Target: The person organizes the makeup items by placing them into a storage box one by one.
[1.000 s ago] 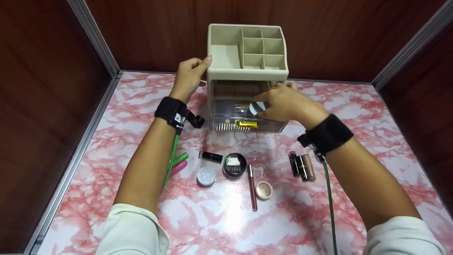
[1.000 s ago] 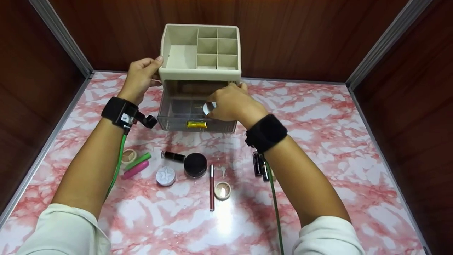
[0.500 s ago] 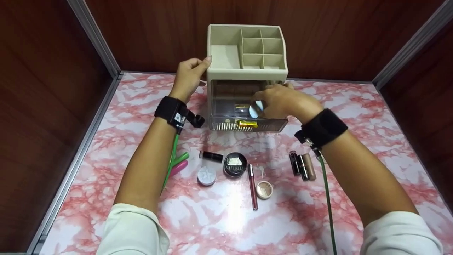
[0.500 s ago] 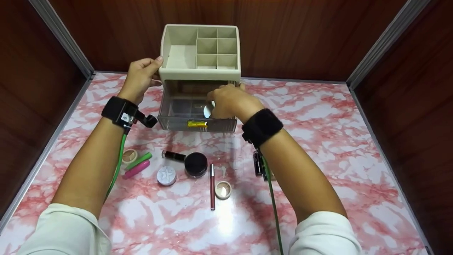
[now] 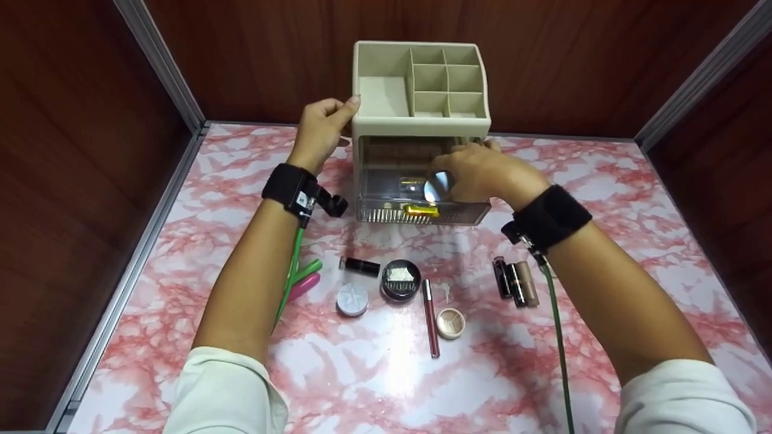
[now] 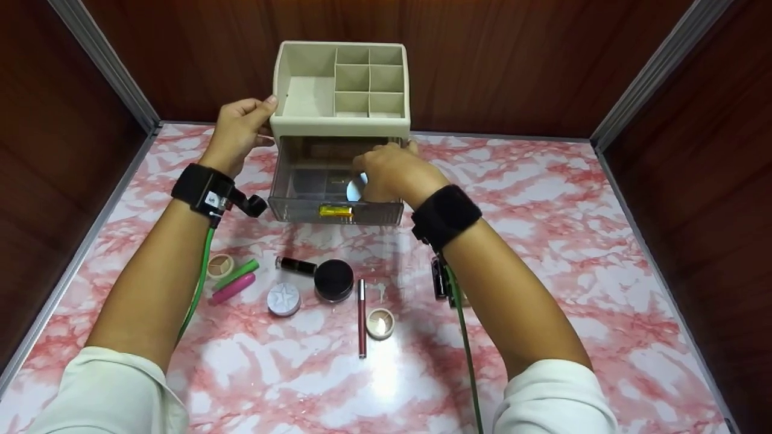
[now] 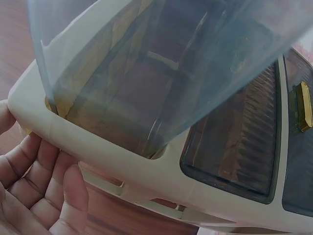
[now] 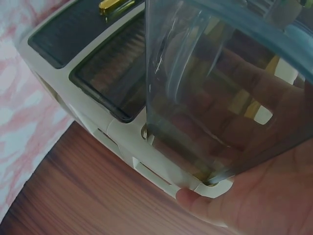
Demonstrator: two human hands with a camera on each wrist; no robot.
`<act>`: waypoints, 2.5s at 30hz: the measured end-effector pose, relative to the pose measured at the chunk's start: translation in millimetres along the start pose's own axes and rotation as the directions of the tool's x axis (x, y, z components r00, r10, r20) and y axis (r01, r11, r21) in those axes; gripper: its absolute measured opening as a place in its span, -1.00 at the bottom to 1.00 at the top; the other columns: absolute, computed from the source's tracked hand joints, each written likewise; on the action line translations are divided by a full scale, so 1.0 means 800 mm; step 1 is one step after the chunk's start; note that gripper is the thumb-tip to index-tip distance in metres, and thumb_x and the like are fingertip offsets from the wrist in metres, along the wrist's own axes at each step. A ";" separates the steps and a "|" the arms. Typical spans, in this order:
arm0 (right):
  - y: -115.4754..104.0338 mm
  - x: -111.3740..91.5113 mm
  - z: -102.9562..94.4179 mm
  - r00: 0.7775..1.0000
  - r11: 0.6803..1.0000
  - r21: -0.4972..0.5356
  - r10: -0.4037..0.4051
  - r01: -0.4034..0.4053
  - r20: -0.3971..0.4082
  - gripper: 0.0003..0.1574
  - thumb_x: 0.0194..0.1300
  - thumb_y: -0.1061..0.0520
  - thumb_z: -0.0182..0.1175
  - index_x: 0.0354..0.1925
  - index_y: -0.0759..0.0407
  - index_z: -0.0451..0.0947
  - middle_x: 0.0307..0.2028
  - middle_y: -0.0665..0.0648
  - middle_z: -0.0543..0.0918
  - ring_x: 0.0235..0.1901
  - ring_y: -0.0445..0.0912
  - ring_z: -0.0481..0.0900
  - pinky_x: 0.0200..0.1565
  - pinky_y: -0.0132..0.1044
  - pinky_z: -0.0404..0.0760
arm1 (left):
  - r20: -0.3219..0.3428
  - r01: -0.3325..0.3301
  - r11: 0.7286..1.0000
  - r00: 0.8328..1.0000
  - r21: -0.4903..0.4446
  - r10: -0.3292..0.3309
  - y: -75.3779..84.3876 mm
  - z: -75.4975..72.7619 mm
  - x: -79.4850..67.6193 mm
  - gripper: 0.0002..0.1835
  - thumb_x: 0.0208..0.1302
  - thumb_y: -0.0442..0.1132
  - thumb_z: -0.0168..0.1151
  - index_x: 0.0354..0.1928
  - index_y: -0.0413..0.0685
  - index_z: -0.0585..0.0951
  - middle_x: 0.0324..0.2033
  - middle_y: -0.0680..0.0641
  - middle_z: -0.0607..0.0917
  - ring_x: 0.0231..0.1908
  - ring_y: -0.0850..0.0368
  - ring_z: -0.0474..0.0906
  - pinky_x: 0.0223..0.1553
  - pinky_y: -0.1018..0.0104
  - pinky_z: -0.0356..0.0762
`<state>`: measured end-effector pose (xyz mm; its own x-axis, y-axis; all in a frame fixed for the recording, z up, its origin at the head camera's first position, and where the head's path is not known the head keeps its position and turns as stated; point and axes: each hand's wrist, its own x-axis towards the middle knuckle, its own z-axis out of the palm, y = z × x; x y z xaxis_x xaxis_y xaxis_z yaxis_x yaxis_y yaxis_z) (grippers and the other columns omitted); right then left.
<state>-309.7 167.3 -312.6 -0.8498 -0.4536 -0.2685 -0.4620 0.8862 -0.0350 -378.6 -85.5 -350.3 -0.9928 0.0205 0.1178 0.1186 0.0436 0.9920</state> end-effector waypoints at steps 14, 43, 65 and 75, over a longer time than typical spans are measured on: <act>-0.001 -0.003 -0.002 0.999 0.997 0.055 -0.046 0.047 -0.023 -0.52 -0.06 -0.22 0.27 -0.09 -0.34 0.47 -0.14 -0.03 0.50 0.04 0.09 0.30 0.05 0.35 -0.10 | -0.005 -0.014 1.000 1.000 0.012 0.014 0.004 -0.004 -0.003 -0.55 0.02 0.15 0.23 -0.47 -0.17 0.57 -0.43 -0.13 0.61 -0.43 0.03 0.55 -0.43 0.23 0.51; -0.014 -0.061 -0.002 0.871 0.964 0.029 -0.227 0.266 -0.435 -0.57 0.13 -0.16 0.18 -0.09 0.00 0.56 -0.20 0.02 0.57 -0.11 -0.03 0.43 0.04 0.17 0.09 | -0.002 -0.006 1.000 1.000 -0.003 0.006 0.006 0.001 -0.001 -0.54 0.01 0.16 0.23 -0.49 -0.16 0.55 -0.46 -0.10 0.59 -0.44 0.07 0.52 -0.44 0.22 0.50; -0.053 -0.094 0.046 0.340 0.743 -0.197 -0.504 0.639 -0.794 -0.45 -0.01 0.23 0.27 0.02 0.30 0.45 -0.01 0.25 0.48 -0.01 0.08 0.41 0.05 -0.17 0.34 | 0.007 -0.015 1.000 1.000 -0.003 0.015 0.005 0.009 -0.002 -0.55 0.01 0.15 0.24 -0.52 -0.16 0.54 -0.48 -0.09 0.58 -0.45 0.06 0.50 -0.45 0.23 0.50; -0.065 -0.098 0.082 0.244 0.707 -0.320 -0.572 0.630 -0.783 -0.45 -0.08 0.25 0.26 -0.03 0.35 0.48 -0.04 0.29 0.51 -0.02 0.13 0.43 0.04 -0.09 0.36 | 0.004 -0.004 1.000 1.000 -0.005 0.004 0.004 0.013 -0.003 -0.54 -0.01 0.17 0.24 -0.49 -0.16 0.55 -0.46 -0.10 0.58 -0.46 0.08 0.50 -0.45 0.23 0.49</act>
<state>-202.5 163.3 -352.9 -0.1421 -0.6918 0.7080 -0.9435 0.3110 0.1145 -375.5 -74.8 -347.8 -0.9923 0.0242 0.1213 0.1222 0.0389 0.9917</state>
